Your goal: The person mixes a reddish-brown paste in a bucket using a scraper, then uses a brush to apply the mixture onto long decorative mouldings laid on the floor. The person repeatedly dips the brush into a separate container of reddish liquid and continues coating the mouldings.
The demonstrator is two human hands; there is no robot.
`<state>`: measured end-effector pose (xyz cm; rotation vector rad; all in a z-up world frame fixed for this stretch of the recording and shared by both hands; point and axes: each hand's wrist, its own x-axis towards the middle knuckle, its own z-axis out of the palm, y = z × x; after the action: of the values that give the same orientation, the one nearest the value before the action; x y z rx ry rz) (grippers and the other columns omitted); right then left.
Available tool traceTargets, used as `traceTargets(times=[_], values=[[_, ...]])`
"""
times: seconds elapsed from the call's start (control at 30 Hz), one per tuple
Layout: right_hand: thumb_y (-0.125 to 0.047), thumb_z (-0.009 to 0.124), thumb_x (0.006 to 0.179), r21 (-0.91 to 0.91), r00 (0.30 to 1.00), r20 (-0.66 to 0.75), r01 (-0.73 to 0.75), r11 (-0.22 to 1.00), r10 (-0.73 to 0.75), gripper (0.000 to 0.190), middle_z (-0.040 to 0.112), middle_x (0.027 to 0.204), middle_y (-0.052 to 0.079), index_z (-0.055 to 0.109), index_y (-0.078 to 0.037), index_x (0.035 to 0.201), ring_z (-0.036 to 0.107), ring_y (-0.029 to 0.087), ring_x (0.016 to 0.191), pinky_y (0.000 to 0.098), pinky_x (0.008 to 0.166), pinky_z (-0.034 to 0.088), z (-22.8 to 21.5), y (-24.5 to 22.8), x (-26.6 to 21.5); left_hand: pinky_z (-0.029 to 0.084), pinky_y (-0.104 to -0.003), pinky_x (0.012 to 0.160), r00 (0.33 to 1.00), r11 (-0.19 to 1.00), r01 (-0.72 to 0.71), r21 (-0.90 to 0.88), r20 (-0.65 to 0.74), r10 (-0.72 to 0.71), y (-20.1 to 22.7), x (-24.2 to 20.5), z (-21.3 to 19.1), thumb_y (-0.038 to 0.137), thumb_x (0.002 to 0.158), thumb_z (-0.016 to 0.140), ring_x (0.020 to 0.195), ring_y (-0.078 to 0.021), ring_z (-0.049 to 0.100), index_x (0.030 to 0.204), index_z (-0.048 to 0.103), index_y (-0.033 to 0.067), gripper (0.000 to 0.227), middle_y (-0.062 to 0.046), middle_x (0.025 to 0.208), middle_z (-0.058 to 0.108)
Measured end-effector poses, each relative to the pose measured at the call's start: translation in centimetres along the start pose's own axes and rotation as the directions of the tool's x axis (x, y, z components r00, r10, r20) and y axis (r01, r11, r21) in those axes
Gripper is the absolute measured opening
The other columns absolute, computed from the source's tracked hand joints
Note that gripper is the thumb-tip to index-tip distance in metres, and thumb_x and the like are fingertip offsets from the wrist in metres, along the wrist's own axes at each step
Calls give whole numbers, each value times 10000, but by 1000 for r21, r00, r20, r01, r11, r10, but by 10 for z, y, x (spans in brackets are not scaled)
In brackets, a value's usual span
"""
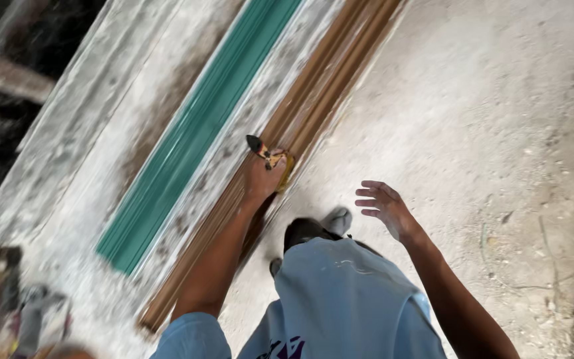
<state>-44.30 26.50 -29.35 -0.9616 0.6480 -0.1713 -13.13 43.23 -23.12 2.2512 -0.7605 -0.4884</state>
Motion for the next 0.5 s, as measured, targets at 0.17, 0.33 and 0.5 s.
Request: traceTargets(times=[0.17,0.33,0.5], values=[[-381,507,1005,-64,971,-198,-153,986,138,525,645,1340,184,524,-55,1416,660,330,1198,489,998,533,-59,-64,35,568,-432,846,993,995,-92,23,-65,94,55,79,56,339,886,747,954,-326,740,1137,775,132,327,-156,1025,774],[-371,528,1007,35,982,-162,-92,995,97,520,637,1327,178,515,-46,1412,659,315,1176,476,986,530,-115,-112,95,561,-430,836,999,999,-44,16,-30,44,103,172,115,355,892,735,962,-334,737,1164,763,139,348,-171,1029,759],[-345,528,1005,55,971,-187,-144,988,152,505,644,1316,166,519,-47,1412,663,306,1159,469,968,531,-169,-166,180,546,-442,862,999,997,-37,-71,-33,35,153,267,179,316,915,737,1021,-357,718,1161,736,110,321,-186,1062,750]])
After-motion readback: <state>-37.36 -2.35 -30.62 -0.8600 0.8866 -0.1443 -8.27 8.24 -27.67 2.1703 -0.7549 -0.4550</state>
